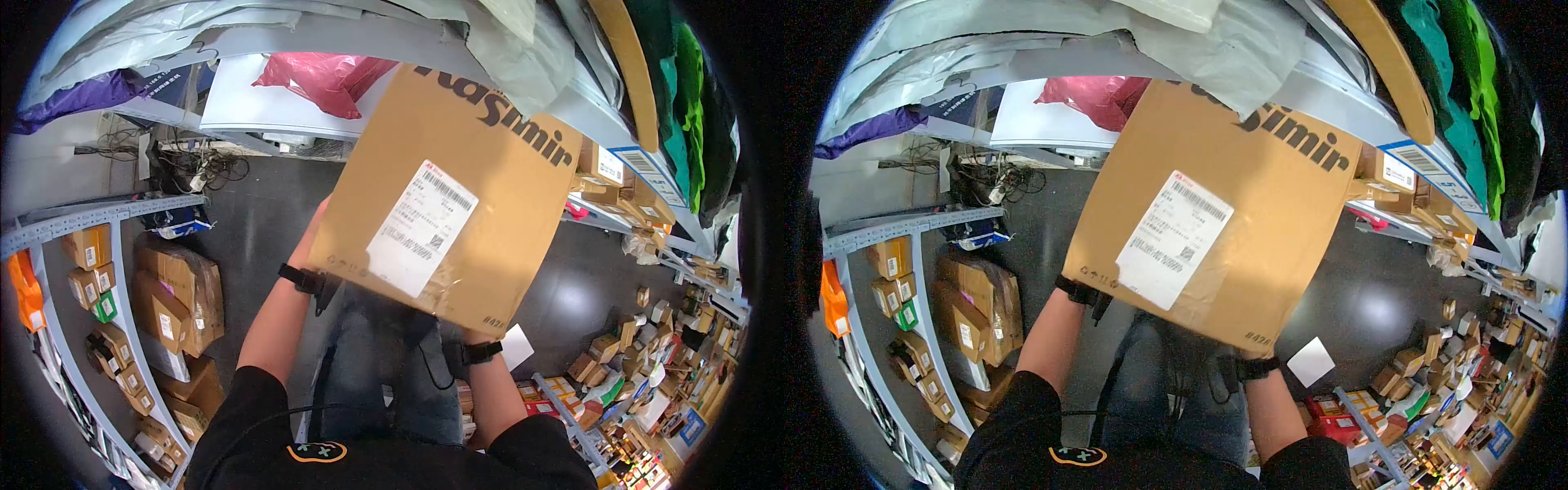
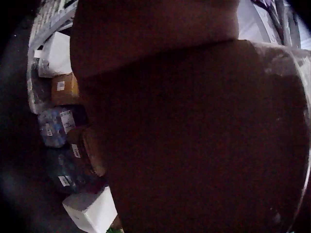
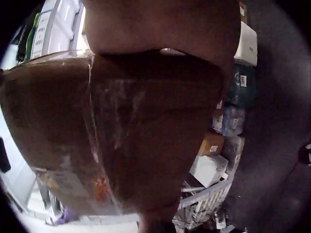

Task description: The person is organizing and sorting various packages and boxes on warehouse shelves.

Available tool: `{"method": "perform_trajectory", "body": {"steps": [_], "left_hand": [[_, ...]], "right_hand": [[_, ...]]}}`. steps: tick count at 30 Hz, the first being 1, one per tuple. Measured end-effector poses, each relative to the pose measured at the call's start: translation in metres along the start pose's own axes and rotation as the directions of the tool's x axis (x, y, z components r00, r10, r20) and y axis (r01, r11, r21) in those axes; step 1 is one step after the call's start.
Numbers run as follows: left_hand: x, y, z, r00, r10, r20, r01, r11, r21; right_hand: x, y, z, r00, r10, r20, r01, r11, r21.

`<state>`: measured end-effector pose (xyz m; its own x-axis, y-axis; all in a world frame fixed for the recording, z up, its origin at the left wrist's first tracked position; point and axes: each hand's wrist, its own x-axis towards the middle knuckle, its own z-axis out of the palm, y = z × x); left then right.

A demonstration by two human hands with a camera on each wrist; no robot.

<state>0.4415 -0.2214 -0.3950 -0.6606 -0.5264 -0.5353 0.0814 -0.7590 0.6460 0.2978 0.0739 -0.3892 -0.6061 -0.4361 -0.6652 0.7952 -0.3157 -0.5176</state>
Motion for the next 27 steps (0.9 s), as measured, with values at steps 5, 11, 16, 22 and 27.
{"method": "perform_trajectory", "body": {"steps": [5, 11, 16, 22, 27], "left_hand": [[0.032, 0.024, -0.015, 0.995, 0.101, 0.026, -0.104, 0.924, 0.368], [0.114, 0.178, -0.004, 0.607, 0.646, 0.463, -0.339, -0.316, 0.886], [0.209, 0.24, 0.01, 0.867, 0.329, 0.374, -0.074, -0.658, 0.749], [0.241, 0.249, 0.004, 0.907, 0.274, 0.32, -0.045, -0.693, 0.72], [0.246, 0.258, -0.011, 0.907, 0.268, 0.326, -0.065, -0.673, 0.737]], "right_hand": [[0.012, -0.001, 0.006, 1.0, -0.021, 0.013, 0.021, 1.0, 0.023], [0.009, 0.011, 0.014, 1.0, -0.015, -0.01, 0.015, 0.999, 0.036], [0.006, 0.023, 0.022, 0.999, -0.026, -0.043, 0.028, 0.999, 0.039], [0.01, 0.03, 0.037, 0.996, -0.054, -0.064, 0.058, 0.997, 0.057], [0.015, 0.026, 0.052, 0.994, -0.089, -0.062, 0.095, 0.991, 0.098]]}}
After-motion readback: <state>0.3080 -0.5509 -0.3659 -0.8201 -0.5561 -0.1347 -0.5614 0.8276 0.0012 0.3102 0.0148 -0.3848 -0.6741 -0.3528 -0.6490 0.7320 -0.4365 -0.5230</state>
